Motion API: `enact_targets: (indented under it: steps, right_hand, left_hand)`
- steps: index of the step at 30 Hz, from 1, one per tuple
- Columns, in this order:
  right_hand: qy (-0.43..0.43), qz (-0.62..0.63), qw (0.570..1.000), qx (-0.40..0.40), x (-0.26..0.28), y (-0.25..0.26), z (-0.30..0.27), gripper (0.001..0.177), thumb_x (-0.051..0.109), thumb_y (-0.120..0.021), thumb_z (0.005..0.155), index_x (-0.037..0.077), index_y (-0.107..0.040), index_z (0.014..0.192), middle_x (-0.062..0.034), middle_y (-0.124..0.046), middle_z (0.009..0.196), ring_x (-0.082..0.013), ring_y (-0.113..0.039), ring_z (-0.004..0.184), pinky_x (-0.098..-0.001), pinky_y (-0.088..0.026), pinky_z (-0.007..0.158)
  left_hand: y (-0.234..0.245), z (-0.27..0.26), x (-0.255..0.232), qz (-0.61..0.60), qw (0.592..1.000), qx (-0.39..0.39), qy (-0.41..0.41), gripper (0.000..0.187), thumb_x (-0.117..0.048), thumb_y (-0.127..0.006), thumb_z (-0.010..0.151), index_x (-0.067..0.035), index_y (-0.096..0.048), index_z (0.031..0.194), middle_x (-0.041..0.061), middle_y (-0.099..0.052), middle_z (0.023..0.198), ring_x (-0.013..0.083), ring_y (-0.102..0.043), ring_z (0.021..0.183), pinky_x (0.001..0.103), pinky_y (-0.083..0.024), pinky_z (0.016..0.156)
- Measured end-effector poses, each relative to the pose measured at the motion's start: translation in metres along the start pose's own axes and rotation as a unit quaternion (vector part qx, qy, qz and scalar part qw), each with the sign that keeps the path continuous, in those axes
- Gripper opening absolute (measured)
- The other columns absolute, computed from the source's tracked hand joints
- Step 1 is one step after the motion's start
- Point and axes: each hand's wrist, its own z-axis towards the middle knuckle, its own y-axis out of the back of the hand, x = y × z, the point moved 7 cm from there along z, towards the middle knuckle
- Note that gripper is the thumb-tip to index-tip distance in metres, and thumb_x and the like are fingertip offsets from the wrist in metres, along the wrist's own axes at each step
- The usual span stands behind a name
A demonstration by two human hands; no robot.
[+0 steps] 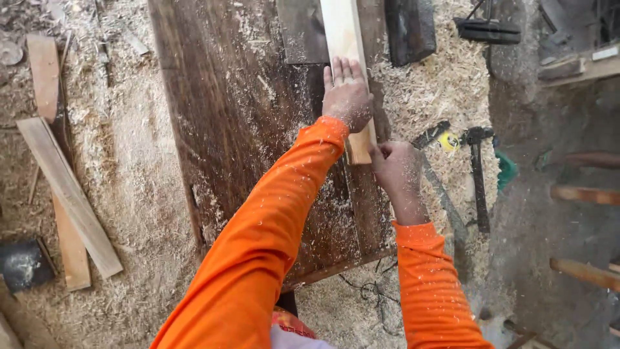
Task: Hammering nails into wood and fitting wooden boards on a workbench in a workshop.
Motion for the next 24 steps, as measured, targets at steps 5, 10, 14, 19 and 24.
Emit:
enact_targets:
  steps: [5,10,14,19,24]
  right_hand:
    - [-0.043,0.061,0.997,-0.006,-0.003,-0.006,-0.005,0.041,0.045,-0.078,0.088,0.004,-0.080,0.089,-0.0193,-0.074,0.079,-0.0323,-0.073,0.071,-0.0429,-0.056,0.069]
    - [-0.042,0.054,0.997,-0.035,-0.016,-0.024,0.008,0.049,0.049,-0.080,0.090,0.000,-0.076,0.082,-0.0191,-0.072,0.075,-0.0320,-0.071,0.070,-0.0436,-0.055,0.069]
    - [-0.024,0.063,0.995,-0.078,-0.009,-0.028,0.035,0.034,0.034,-0.081,0.087,0.003,-0.071,0.075,-0.0178,-0.069,0.073,-0.0318,-0.070,0.068,-0.0454,-0.055,0.068]
    - [0.046,0.037,0.989,-0.135,-0.004,-0.031,0.074,0.032,0.028,-0.087,0.079,0.006,-0.068,0.067,-0.0187,-0.069,0.070,-0.0336,-0.068,0.066,-0.0479,-0.053,0.064]
    - [0.007,0.062,0.994,-0.092,-0.006,-0.042,0.109,0.032,0.027,-0.084,0.084,0.005,-0.068,0.068,-0.0168,-0.068,0.068,-0.0302,-0.068,0.064,-0.0450,-0.054,0.066]
  left_hand:
    - [0.003,-0.002,0.002,0.006,1.000,-0.003,0.005,0.085,-0.041,-0.051,0.102,0.011,-0.011,0.157,0.032,-0.013,0.166,0.0444,-0.004,0.156,0.056,-0.001,0.125]
    - [-0.011,0.020,0.013,0.015,1.000,0.014,0.007,0.083,-0.045,-0.046,0.104,0.008,-0.011,0.157,0.029,-0.011,0.166,0.0436,-0.005,0.157,0.058,-0.003,0.126]
    - [0.012,0.006,0.061,0.001,0.998,-0.057,-0.014,0.077,-0.046,-0.047,0.106,0.009,-0.021,0.153,0.035,-0.019,0.162,0.0455,-0.015,0.154,0.062,-0.012,0.123]
    - [0.046,-0.043,0.232,0.096,0.979,-0.111,0.144,0.095,-0.067,-0.040,0.112,0.010,-0.019,0.164,0.033,-0.034,0.161,0.0431,-0.053,0.139,0.054,-0.039,0.126]
    - [0.097,-0.139,0.311,0.022,0.906,-0.310,0.288,0.097,-0.065,-0.049,0.110,0.003,-0.005,0.163,0.043,-0.044,0.144,0.0428,-0.071,0.100,0.044,-0.061,0.085]
